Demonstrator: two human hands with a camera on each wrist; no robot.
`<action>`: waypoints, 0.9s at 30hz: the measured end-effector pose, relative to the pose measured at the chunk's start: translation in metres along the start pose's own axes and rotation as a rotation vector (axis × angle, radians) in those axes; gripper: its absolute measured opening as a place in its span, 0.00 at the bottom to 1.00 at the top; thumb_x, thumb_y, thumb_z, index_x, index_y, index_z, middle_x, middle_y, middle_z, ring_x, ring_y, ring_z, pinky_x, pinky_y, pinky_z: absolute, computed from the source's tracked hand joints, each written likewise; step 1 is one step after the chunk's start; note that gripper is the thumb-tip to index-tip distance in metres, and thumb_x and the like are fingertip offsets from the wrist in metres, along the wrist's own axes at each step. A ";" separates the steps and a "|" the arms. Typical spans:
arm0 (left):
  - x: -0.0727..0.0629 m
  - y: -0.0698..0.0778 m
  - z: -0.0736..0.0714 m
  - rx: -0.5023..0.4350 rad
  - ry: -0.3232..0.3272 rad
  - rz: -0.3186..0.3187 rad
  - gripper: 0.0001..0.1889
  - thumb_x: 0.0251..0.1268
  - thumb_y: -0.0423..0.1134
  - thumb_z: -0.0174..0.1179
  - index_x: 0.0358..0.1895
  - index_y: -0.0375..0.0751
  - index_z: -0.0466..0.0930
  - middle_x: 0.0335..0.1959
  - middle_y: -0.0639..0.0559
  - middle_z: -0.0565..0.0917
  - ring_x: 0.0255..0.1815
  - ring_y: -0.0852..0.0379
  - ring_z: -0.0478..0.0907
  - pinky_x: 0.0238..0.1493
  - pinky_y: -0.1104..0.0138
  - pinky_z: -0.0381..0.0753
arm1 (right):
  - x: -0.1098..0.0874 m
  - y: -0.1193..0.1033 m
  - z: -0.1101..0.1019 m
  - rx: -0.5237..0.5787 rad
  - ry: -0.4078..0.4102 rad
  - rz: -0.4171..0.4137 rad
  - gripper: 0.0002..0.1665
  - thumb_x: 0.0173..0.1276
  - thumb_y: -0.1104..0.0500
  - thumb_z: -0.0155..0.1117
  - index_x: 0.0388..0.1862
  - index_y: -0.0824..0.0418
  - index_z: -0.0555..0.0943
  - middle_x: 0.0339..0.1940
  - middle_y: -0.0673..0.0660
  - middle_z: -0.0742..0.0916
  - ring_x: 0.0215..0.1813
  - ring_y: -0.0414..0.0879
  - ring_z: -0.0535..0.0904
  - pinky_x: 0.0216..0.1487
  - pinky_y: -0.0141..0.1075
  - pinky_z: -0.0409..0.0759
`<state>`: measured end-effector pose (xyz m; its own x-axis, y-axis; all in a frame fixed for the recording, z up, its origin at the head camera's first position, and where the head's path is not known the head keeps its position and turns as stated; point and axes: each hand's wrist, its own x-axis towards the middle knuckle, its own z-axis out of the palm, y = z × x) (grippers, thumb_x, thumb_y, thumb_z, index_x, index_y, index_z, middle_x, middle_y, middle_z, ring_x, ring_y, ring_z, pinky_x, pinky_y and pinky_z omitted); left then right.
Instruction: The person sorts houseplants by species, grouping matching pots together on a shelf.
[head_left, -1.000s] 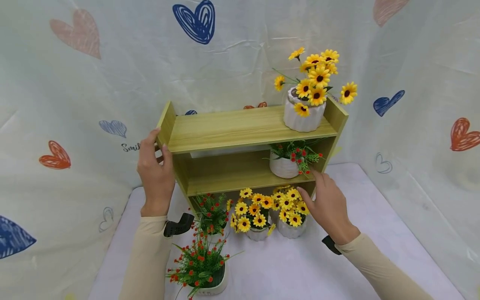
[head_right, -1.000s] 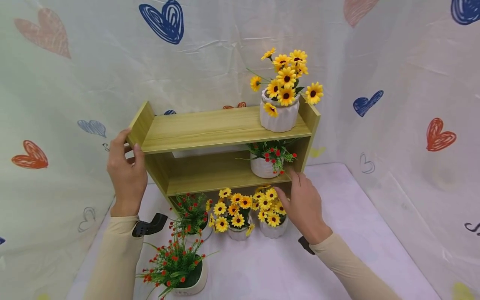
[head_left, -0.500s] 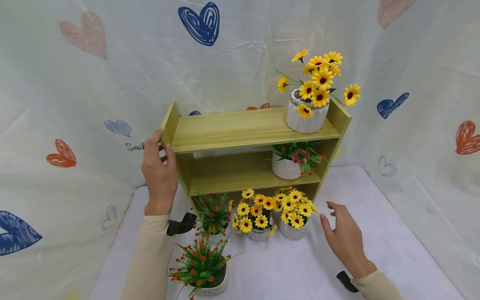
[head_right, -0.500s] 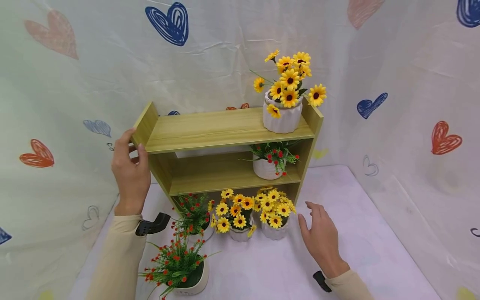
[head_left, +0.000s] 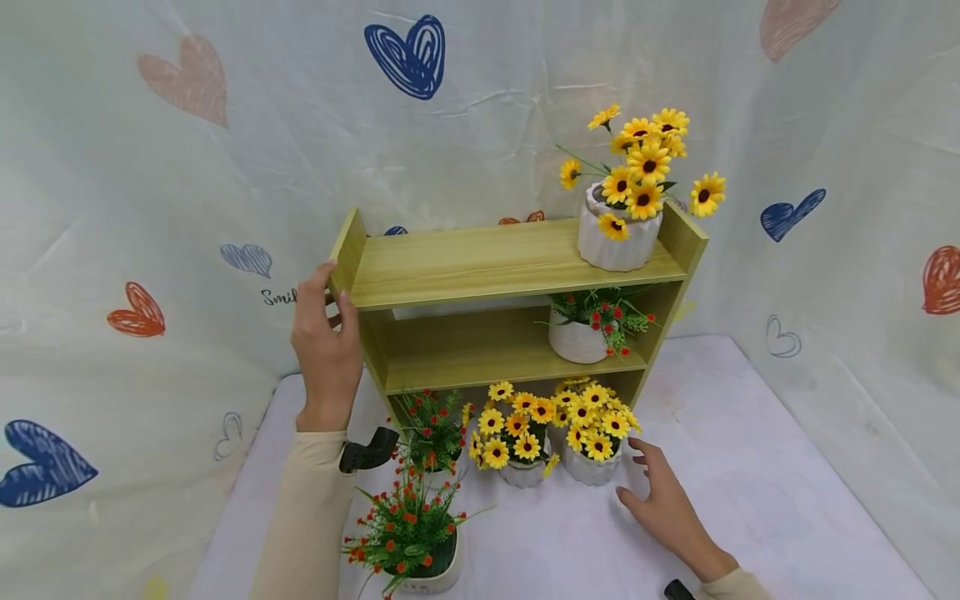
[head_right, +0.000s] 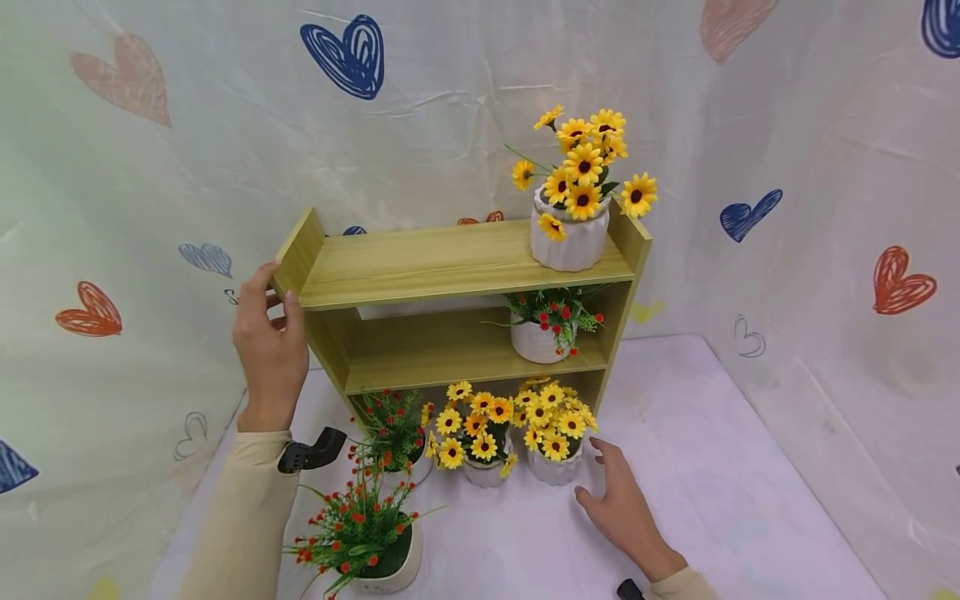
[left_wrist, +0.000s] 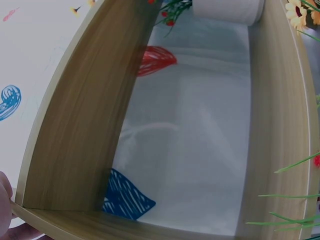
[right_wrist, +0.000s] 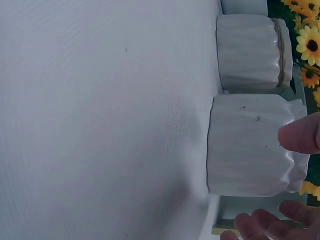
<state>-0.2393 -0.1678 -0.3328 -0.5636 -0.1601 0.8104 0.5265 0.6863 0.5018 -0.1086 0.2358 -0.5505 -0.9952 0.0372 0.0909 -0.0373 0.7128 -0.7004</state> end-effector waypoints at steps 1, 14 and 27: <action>0.000 0.000 0.000 -0.003 0.003 -0.003 0.20 0.83 0.31 0.51 0.72 0.34 0.73 0.56 0.30 0.79 0.51 0.34 0.82 0.45 0.41 0.89 | 0.000 0.000 0.002 0.005 -0.010 -0.004 0.46 0.65 0.66 0.73 0.77 0.72 0.61 0.74 0.74 0.72 0.70 0.70 0.74 0.65 0.65 0.78; 0.000 0.002 0.000 -0.002 0.011 -0.018 0.20 0.82 0.29 0.52 0.72 0.35 0.74 0.57 0.30 0.79 0.51 0.35 0.82 0.45 0.42 0.90 | 0.011 0.000 0.015 0.119 -0.041 0.041 0.64 0.59 0.53 0.85 0.79 0.77 0.55 0.77 0.79 0.67 0.73 0.74 0.69 0.69 0.67 0.74; 0.000 0.003 -0.001 0.001 0.003 -0.004 0.20 0.83 0.30 0.51 0.72 0.34 0.74 0.53 0.29 0.79 0.50 0.34 0.82 0.45 0.42 0.90 | 0.035 0.001 0.026 0.275 -0.030 0.040 0.71 0.58 0.54 0.85 0.84 0.75 0.47 0.82 0.78 0.60 0.82 0.74 0.56 0.81 0.68 0.54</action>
<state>-0.2370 -0.1663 -0.3311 -0.5642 -0.1652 0.8090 0.5235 0.6861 0.5052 -0.1457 0.2200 -0.5666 -0.9984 0.0374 0.0413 -0.0175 0.4939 -0.8693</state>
